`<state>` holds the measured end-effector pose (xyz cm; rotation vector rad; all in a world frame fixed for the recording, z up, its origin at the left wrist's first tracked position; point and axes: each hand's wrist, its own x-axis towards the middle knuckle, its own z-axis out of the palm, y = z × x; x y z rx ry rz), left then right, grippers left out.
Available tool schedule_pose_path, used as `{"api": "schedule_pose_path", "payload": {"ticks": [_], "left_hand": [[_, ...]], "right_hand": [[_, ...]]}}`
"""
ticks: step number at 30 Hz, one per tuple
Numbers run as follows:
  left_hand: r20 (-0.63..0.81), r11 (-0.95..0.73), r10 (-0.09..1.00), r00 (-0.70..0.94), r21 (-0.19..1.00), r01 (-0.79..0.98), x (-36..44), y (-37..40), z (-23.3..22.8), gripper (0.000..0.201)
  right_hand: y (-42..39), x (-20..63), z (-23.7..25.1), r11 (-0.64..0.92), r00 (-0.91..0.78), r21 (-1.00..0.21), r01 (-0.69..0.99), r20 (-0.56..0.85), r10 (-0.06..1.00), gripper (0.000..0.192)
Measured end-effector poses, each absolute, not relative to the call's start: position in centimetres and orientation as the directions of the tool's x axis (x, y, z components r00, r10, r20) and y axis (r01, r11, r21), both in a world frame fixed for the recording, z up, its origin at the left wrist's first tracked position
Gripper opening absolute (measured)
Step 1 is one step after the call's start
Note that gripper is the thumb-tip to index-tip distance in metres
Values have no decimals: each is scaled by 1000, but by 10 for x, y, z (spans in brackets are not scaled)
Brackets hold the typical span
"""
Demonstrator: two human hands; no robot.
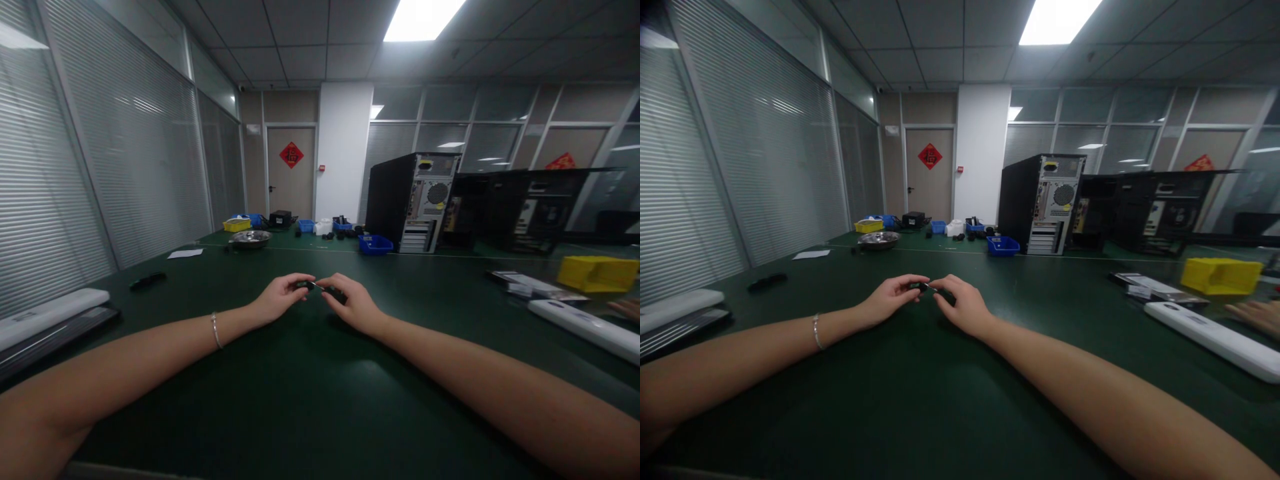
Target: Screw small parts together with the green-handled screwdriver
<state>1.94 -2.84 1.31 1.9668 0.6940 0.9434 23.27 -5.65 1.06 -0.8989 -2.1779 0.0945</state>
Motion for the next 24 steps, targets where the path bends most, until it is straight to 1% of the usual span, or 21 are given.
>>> {"api": "schedule_pose_path", "payload": {"ticks": [7, 12, 14, 17, 24], "left_hand": [[455, -605, 725, 517, 779, 163, 15, -28, 12, 27], [540, -741, 656, 527, 594, 314, 11, -33, 15, 26], [550, -759, 639, 538, 564, 326, 10, -35, 17, 25], [515, -732, 659, 548, 609, 307, 10, -34, 18, 26], [405, -544, 753, 518, 827, 145, 14, -28, 16, 28]], "right_hand": [[-60, 233, 13, 764, -488, -314, 563, 620, 614, 28], [-61, 233, 13, 763, -503, -308, 569, 604, 619, 27], [-61, 234, 13, 761, -505, -307, 571, 600, 620, 27], [-61, 234, 14, 767, -507, -318, 557, 601, 617, 27], [-61, 232, 16, 797, -511, -373, 475, 621, 595, 25]]}}
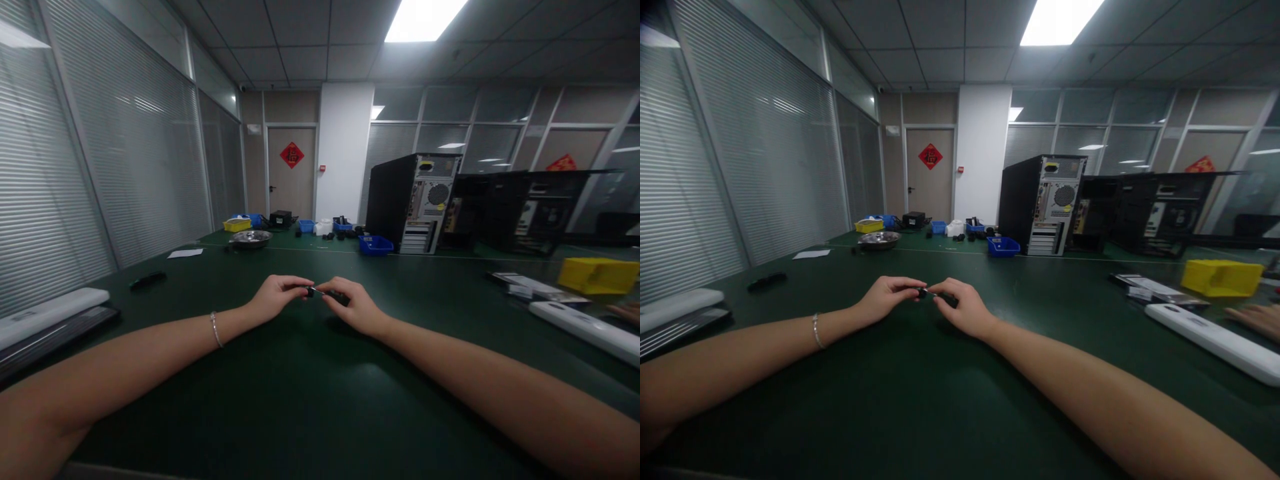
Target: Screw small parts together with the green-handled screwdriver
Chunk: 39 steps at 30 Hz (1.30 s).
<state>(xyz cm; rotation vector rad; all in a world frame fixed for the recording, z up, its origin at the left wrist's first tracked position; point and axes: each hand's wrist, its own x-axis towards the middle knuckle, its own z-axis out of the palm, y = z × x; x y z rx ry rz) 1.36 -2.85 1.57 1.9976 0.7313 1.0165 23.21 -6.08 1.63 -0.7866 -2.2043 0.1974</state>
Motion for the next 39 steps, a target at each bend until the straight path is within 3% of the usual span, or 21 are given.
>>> {"api": "schedule_pose_path", "payload": {"ticks": [5, 12, 14, 18, 23, 26, 31, 35, 39], "left_hand": [[358, -447, 800, 482, 891, 79, 17, -29, 18, 27], [391, -512, 764, 514, 851, 114, 14, -21, 16, 27], [359, -548, 702, 615, 824, 145, 13, -24, 17, 27], [247, -706, 477, 843, 679, 201, 15, -36, 22, 28], [222, -837, 352, 909, 509, 200, 18, -45, 27, 28], [240, -833, 368, 898, 514, 205, 17, -46, 27, 30], [291, -799, 484, 825, 531, 282, 17, -51, 32, 32], [179, -781, 566, 804, 429, 454, 18, -58, 40, 45], [51, -759, 584, 810, 388, 523, 14, -57, 40, 50]], "right_hand": [[-61, 231, 17, 778, -482, -402, 482, 620, 619, 25], [-57, 234, 14, 762, -410, -395, 513, 667, 622, 23], [-56, 235, 14, 764, -392, -395, 510, 684, 616, 23], [-56, 236, 14, 764, -390, -397, 508, 685, 615, 22], [-61, 234, 18, 772, -420, -394, 499, 669, 613, 22], [-62, 234, 20, 770, -425, -396, 500, 663, 617, 22], [-63, 236, 22, 770, -432, -398, 499, 655, 619, 22], [-61, 234, 23, 767, -480, -419, 486, 606, 635, 24], [-60, 231, 24, 721, -605, -507, 472, 409, 683, 28]]}}
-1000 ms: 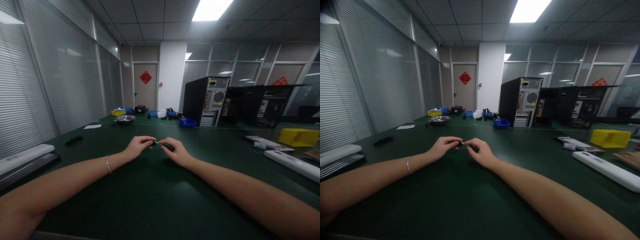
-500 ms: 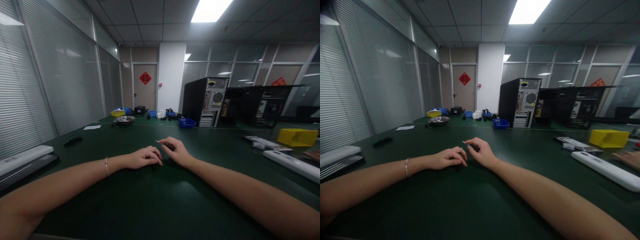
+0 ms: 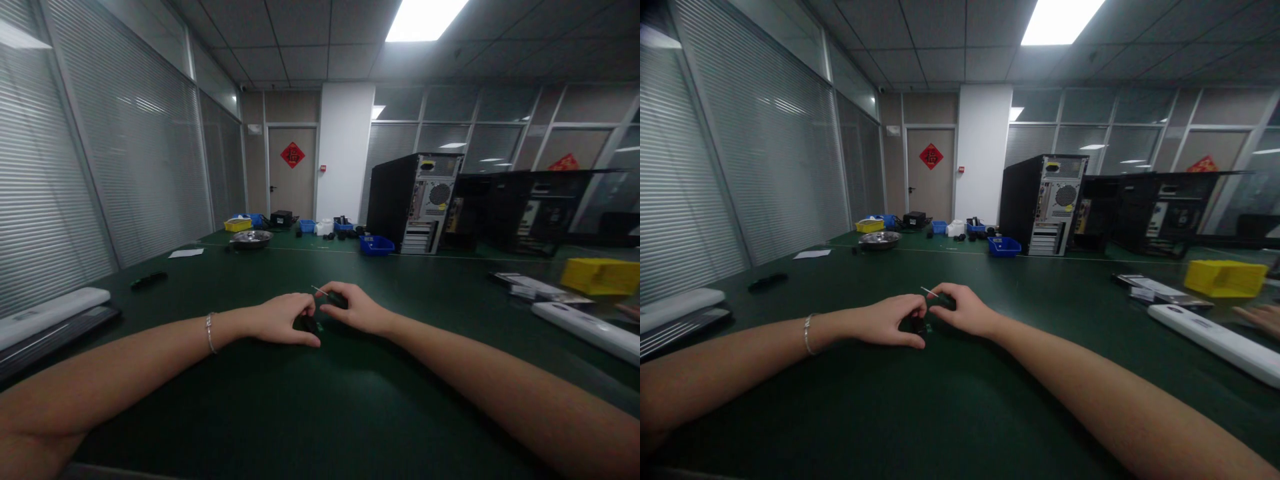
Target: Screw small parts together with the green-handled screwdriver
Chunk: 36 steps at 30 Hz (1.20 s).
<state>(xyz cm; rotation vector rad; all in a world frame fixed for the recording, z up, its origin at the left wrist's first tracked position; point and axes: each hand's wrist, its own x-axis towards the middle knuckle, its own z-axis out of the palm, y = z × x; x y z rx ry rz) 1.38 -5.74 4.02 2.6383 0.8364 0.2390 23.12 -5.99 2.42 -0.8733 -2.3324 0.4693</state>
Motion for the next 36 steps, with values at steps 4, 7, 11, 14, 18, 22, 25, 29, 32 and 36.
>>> {"api": "schedule_pose_path", "payload": {"ticks": [4, 7, 11, 14, 18, 22, 25, 29, 32, 36], "left_hand": [[76, -721, 591, 803, 495, 484, 6, -48, 34, 42], [117, -686, 620, 776, 561, 463, 2, -38, 30, 44], [173, -654, 652, 738, 620, 433, 0, -27, 24, 43], [240, -641, 659, 713, 675, 365, 2, -21, 18, 43], [289, -553, 676, 678, 806, 209, 5, -18, 13, 43], [267, -433, 699, 664, 897, 95, 11, -23, 14, 44], [289, -430, 690, 663, 901, 55, 16, -33, 16, 44], [330, -459, 661, 674, 888, 15, 23, -45, 19, 41], [329, -435, 668, 667, 900, -8, 25, -48, 18, 41], [292, -366, 700, 651, 930, -24, 25, -47, 18, 44]], "right_hand": [[-60, 232, 28, 687, -688, -548, 477, 255, 680, 36], [-62, 233, 31, 690, -700, -503, 520, 212, 682, 41], [-63, 234, 32, 721, -742, -445, 531, 166, 649, 41], [-65, 234, 32, 733, -755, -433, 524, 163, 636, 37], [-65, 234, 27, 767, -741, -414, 491, 264, 617, 30], [-63, 231, 22, 778, -579, -388, 493, 522, 627, 23], [-62, 228, 22, 778, -452, -367, 510, 655, 606, 22], [-66, 224, 23, 789, -436, -321, 523, 695, 572, 22], [-69, 223, 23, 795, -454, -290, 533, 695, 557, 21], [-69, 223, 23, 792, -477, -254, 556, 683, 554, 21]]}}
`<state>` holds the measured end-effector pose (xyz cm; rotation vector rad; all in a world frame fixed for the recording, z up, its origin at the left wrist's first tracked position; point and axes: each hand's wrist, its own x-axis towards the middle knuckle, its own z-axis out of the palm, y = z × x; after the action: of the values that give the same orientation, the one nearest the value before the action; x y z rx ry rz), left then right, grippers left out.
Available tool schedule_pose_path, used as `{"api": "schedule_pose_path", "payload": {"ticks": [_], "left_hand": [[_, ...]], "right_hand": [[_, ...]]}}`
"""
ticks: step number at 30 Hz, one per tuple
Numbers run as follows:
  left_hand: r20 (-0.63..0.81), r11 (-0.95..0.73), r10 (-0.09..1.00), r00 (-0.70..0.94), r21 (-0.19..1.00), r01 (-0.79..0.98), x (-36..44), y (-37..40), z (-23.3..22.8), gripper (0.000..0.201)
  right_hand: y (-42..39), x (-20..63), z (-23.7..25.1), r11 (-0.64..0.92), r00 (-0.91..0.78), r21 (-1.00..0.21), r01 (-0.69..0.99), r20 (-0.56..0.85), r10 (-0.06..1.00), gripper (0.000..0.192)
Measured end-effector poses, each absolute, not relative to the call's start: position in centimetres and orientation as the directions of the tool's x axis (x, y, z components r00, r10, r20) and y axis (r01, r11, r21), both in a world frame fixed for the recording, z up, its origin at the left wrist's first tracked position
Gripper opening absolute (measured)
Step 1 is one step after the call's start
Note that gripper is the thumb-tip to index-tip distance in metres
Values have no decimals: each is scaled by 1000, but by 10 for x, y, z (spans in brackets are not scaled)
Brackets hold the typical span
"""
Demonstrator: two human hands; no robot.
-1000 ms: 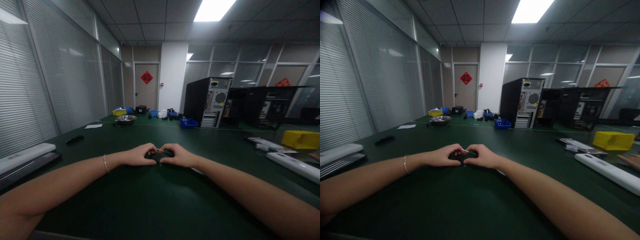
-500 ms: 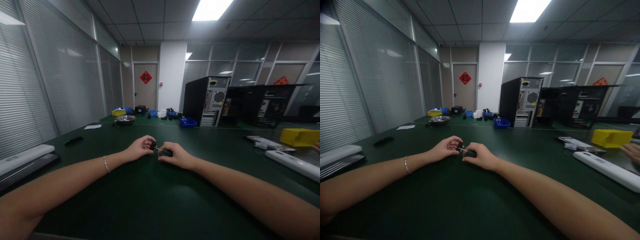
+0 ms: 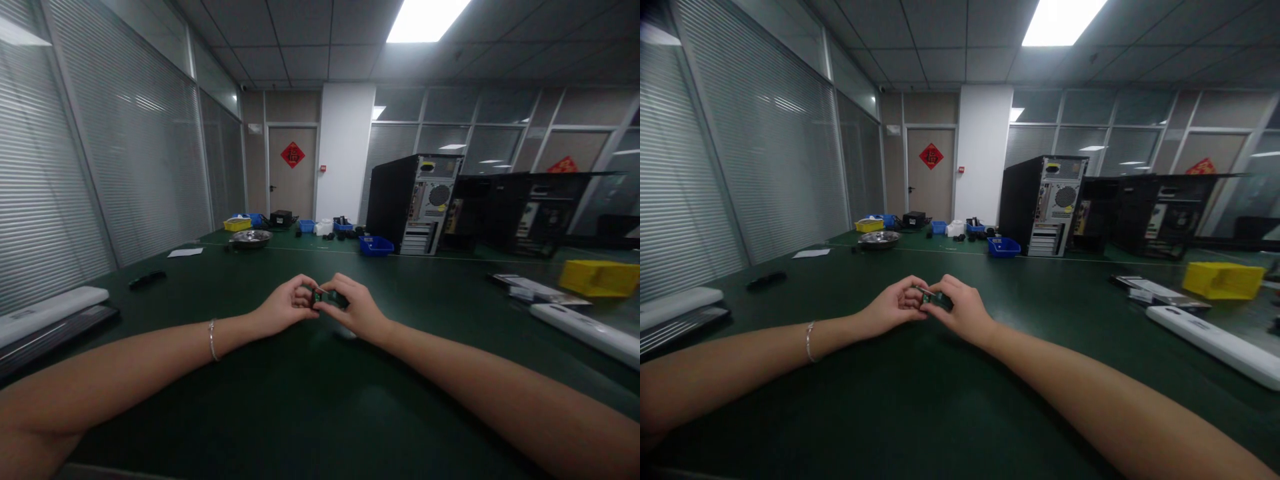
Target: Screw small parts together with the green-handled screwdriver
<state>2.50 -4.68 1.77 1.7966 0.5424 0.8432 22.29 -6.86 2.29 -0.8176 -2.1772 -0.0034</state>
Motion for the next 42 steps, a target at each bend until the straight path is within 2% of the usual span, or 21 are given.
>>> {"api": "schedule_pose_path", "payload": {"ticks": [8, 11, 14, 18, 21, 23, 25, 27, 28, 30, 33, 37, 39, 42], "left_hand": [[224, -199, 715, 662, 973, -115, 25, -47, 18, 61], [200, -118, 703, 683, 979, -164, 27, -49, 19, 45], [173, -109, 712, 681, 985, -136, 29, -48, 17, 30], [162, -153, 726, 669, 986, -73, 31, -46, 13, 28], [220, -207, 722, 656, 973, -100, 33, -39, 13, 26], [285, -259, 754, 591, 957, -132, 29, -26, 17, 26], [341, -310, 828, 445, 940, -143, 16, -4, 23, 24], [360, -346, 919, 164, 932, -106, -8, 22, 30, 20], [363, -367, 930, -57, 927, -74, -24, 35, 33, 15], [351, -374, 900, -257, 926, -45, -62, 54, 37, 11], [302, -346, 833, -463, 938, -10, -114, 67, 40, 17], [281, -311, 795, -538, 950, 37, -141, 72, 38, 19], [285, -295, 829, -482, 954, 55, -131, 73, 34, 17], [293, -282, 909, -298, 956, 82, -95, 67, 28, 15]], "right_hand": [[-69, 224, 24, 725, -451, -187, 663, 673, 586, 21], [-69, 223, 23, 713, -470, -143, 686, 661, 585, 21], [-70, 223, 22, 703, -491, -100, 704, 647, 583, 20], [-72, 220, 21, 712, -541, -33, 702, 626, 562, 19], [-72, 219, 20, 716, -551, -17, 698, 626, 552, 25], [-71, 219, 20, 711, -540, -24, 703, 632, 556, 31], [-70, 221, 19, 708, -525, -46, 705, 637, 565, 34], [-69, 225, 18, 714, -525, -63, 698, 633, 569, 32], [-70, 226, 18, 719, -531, -68, 692, 628, 570, 31], [-70, 230, 17, 731, -546, -72, 679, 616, 568, 29], [-71, 233, 17, 741, -558, -78, 667, 608, 565, 27], [-69, 236, 16, 742, -554, -99, 663, 602, 576, 26], [-69, 237, 16, 732, -542, -114, 671, 599, 590, 26], [-68, 238, 16, 693, -492, -162, 703, 593, 637, 22]]}}
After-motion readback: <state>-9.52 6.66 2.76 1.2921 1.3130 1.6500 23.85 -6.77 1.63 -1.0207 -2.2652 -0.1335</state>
